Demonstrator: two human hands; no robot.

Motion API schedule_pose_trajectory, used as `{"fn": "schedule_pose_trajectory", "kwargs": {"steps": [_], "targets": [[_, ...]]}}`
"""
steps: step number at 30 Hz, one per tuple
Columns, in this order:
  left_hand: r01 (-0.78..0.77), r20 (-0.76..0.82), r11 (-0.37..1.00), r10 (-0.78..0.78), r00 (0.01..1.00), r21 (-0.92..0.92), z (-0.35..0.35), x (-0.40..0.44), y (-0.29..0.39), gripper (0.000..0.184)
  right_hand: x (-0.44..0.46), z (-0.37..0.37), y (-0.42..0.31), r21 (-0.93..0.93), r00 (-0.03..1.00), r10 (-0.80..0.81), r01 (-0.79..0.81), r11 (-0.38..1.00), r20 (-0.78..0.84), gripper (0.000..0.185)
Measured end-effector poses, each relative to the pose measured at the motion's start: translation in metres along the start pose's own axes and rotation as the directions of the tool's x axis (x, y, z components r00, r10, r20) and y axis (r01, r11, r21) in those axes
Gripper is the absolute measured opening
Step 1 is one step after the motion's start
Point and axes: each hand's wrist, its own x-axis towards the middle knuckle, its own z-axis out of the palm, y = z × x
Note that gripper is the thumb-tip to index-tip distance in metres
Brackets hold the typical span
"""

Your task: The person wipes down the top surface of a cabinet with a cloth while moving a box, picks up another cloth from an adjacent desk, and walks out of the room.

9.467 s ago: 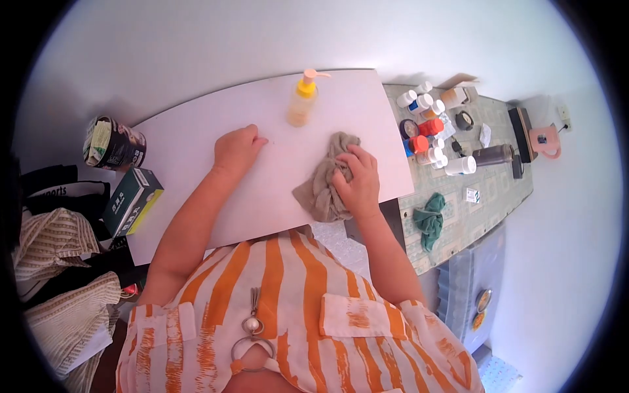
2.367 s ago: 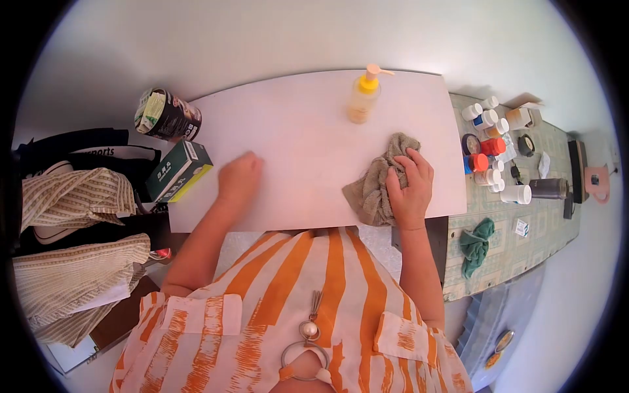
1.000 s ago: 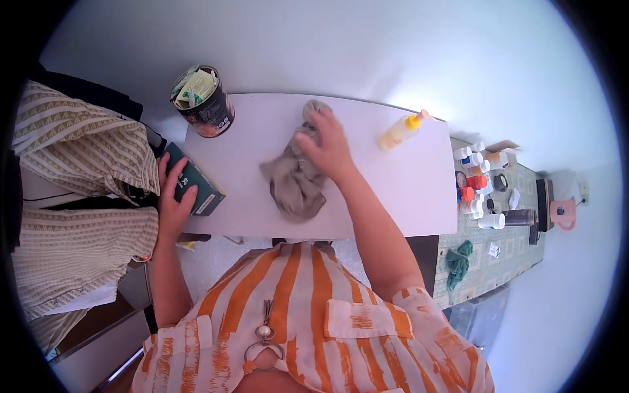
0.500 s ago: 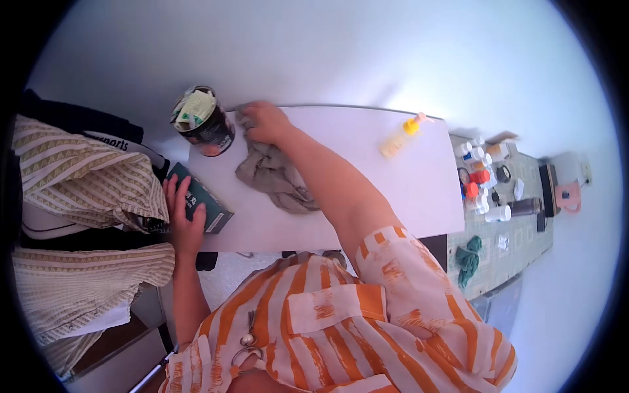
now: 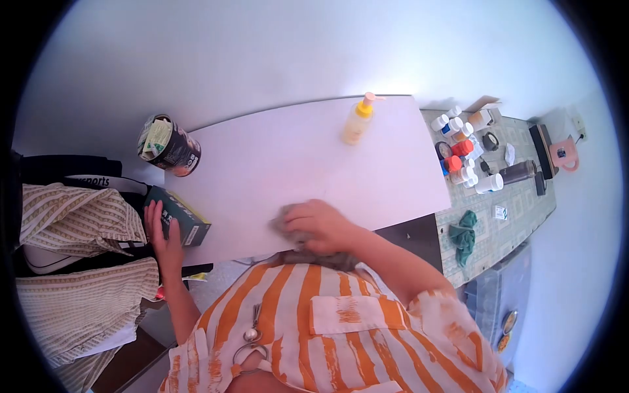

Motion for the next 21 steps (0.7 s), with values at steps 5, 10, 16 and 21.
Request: {"fn": "schedule_pose_trajectory", "kwargs": {"steps": [5,10,16,21], "targets": [[-0.042,-0.237,0.945,-0.038,0.971,-0.324,0.016,-0.001,0.055,0.023,-0.097,-0.048,0.009,-0.154,0.829,0.348,-0.450,0.879,-0.437,0.045],[0.084,0.160,0.943,-0.034,0.987,-0.321,0.099,0.051,0.110,0.010,-0.106,-0.058,0.018,-0.158,0.707,0.375,-0.564,0.810,-0.600,0.047],[0.060,0.235,0.970,-0.117,0.965,0.236,0.173,0.118,0.086,0.022,-0.107,-0.057,0.019,-0.181,0.709,0.351,-0.557,0.811,-0.612,0.048],[0.116,0.226,0.949,-0.187,0.956,0.294,0.188,0.163,0.076,0.023,-0.108,-0.060,0.021,-0.184,0.718,0.336,-0.541,0.821,-0.610,0.049]]}}
